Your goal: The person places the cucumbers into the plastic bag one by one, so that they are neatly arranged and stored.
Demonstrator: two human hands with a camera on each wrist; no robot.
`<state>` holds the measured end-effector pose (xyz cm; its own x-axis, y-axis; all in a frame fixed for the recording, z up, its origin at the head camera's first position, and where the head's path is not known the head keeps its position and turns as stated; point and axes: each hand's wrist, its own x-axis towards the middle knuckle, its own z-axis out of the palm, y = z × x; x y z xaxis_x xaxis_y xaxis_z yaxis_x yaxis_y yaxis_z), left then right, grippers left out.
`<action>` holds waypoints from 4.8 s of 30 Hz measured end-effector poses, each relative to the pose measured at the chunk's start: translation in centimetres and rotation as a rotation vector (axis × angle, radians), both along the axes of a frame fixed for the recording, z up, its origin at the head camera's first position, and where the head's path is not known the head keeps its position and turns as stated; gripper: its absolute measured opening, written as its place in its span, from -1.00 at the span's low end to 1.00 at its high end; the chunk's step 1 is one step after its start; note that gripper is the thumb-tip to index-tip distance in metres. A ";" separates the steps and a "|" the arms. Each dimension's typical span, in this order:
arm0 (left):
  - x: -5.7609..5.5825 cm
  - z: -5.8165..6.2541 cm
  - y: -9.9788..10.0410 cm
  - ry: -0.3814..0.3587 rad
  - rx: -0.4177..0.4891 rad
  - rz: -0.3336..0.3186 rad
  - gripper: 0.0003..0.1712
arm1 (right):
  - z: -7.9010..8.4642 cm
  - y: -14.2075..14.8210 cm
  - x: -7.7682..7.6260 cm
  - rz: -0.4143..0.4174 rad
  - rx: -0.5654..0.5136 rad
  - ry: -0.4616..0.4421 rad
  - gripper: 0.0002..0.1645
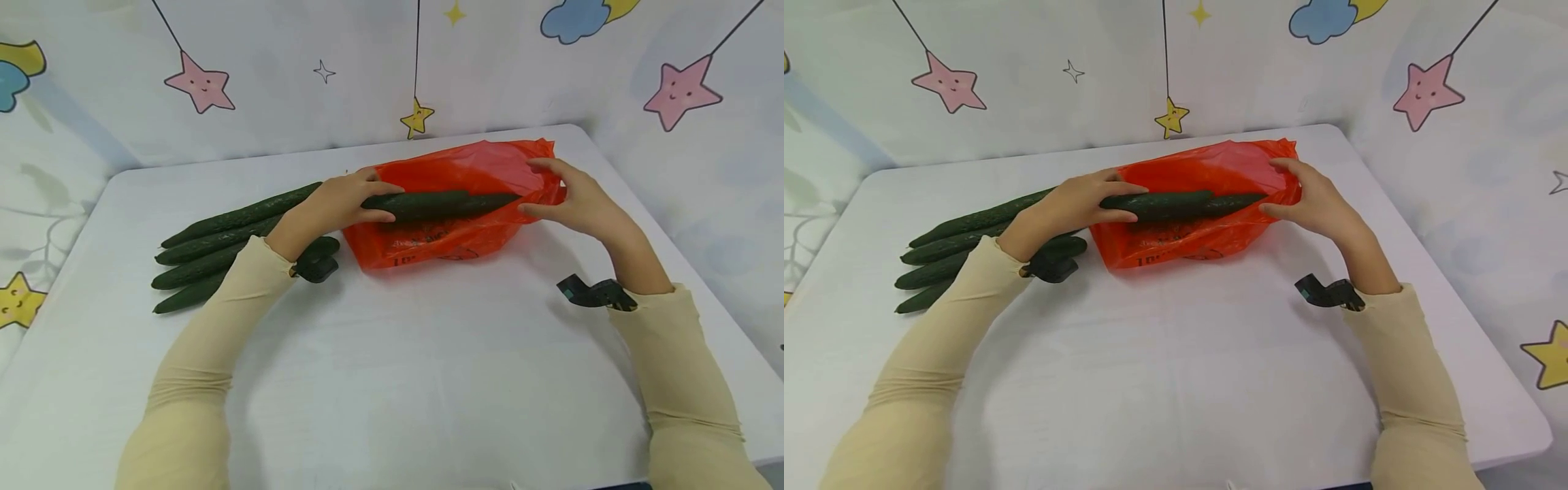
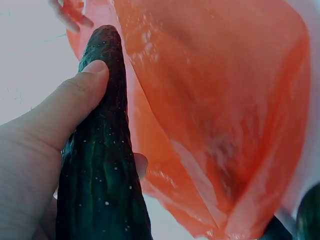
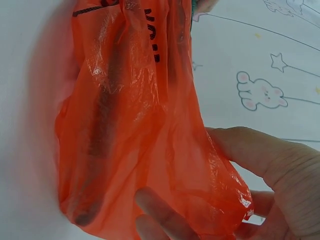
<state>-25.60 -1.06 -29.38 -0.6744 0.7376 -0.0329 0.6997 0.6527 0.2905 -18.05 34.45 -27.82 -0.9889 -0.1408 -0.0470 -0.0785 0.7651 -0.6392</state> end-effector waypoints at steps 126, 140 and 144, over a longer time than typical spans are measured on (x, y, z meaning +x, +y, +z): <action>-1.0 -3.4 9.7 -0.148 0.057 -0.186 -0.62 | 0.2 1.0 0.3 -0.004 0.019 0.048 -0.24; -0.3 -3.5 6.5 -0.120 0.084 -0.149 -0.65 | 0.1 0.8 0.0 0.006 0.033 0.039 -0.21; -0.1 -3.7 5.4 -0.111 0.106 -0.130 -0.66 | -0.1 0.9 -0.1 0.008 0.038 0.046 -0.21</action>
<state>-25.74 4.39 -33.09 -0.5698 0.8216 -0.0193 0.7358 0.5204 0.4334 -18.12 35.34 -27.93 -0.9890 -0.1475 -0.0072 -0.1132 0.7883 -0.6048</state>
